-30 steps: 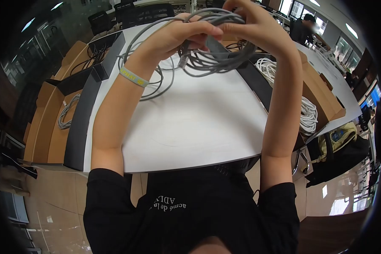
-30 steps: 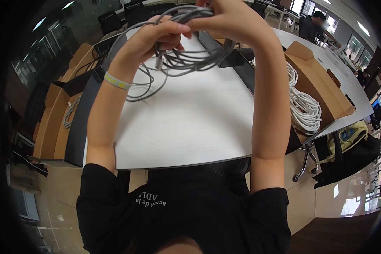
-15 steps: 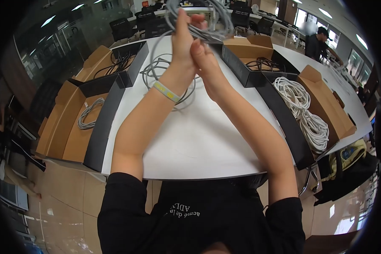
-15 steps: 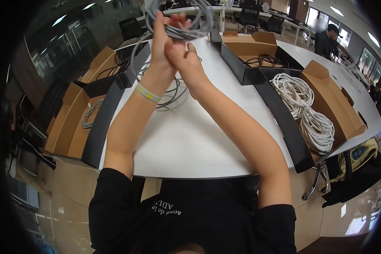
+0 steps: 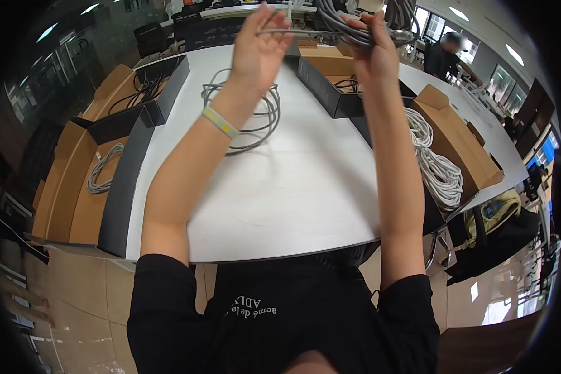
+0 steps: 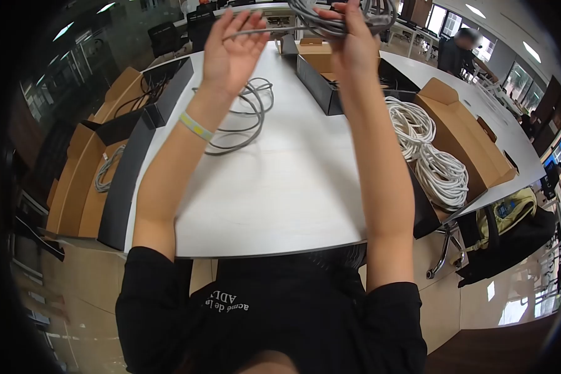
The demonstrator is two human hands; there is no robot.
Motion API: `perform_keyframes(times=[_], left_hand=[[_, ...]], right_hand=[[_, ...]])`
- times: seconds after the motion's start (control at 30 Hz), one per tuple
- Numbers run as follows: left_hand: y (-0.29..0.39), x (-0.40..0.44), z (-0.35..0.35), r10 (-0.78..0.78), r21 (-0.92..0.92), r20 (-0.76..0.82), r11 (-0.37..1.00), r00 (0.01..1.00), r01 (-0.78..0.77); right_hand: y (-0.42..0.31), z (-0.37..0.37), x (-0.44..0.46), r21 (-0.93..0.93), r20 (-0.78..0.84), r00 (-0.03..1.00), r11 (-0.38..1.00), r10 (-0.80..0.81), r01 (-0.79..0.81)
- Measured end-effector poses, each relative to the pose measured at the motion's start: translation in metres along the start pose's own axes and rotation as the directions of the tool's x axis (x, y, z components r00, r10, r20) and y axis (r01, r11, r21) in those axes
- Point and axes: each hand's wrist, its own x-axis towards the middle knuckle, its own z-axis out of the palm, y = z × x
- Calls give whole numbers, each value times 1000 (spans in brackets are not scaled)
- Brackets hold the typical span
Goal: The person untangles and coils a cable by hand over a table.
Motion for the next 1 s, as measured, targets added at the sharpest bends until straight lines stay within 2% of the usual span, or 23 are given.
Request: perform_keyframes(times=[0.03,0.07,0.1,0.13,0.17,0.23,0.3,0.37,0.4,0.43,0.5,0.6,0.67,0.73,0.77,0.87,0.93,1.0], left_hand=[[16,4,-7,-213,-261,264,923,941,283],[29,8,-10,-311,-406,553,710,773,576],[33,12,-10,-334,-324,606,725,722,608],[34,12,-11,-374,-125,407,881,833,456],[34,10,-9,-334,121,194,941,923,315],[41,9,-26,-338,334,277,912,899,240],[50,5,-27,-348,520,395,848,850,106],[52,7,-17,-325,492,554,870,766,13],[50,-5,1,-244,375,468,925,849,59],[47,-3,-7,-250,377,465,924,849,66],[49,15,-25,-256,214,472,961,844,173],[69,52,-69,-271,-38,484,943,832,329],[79,63,-93,-270,-209,492,886,828,413],[80,74,-109,-263,-371,501,795,825,479],[80,69,-100,-265,-372,501,794,824,481],[68,37,-62,-436,92,427,893,792,441],[63,21,-38,-517,398,338,836,786,379],[61,7,-16,-567,666,223,683,793,302]], right_hand=[[-8,-8,2,-53,122,993,999,-1,8],[-15,-7,-1,-226,231,971,974,63,-10],[-18,-5,-4,-378,358,919,926,163,-17],[-23,-5,-9,-521,458,845,854,277,3],[-25,8,-16,-653,451,817,757,359,27],[-29,30,-24,-783,498,763,592,412,191],[-31,36,-28,-794,452,770,597,450,118],[-30,35,-25,-756,487,729,651,481,76],[-32,35,-26,-725,441,741,687,506,-39],[-34,34,-26,-719,424,737,691,526,-80],[-42,28,-24,-696,435,712,707,552,-123],[-46,4,-7,-504,450,809,855,379,-121],[-52,3,-2,-404,268,943,912,196,-75],[-54,1,1,-417,254,950,907,181,-62],[-54,0,1,-430,236,957,901,168,-52],[-56,-5,0,-474,181,975,880,131,-31],[-56,-7,1,-506,153,983,863,106,-14],[-51,-6,-6,-730,330,899,681,288,50]])
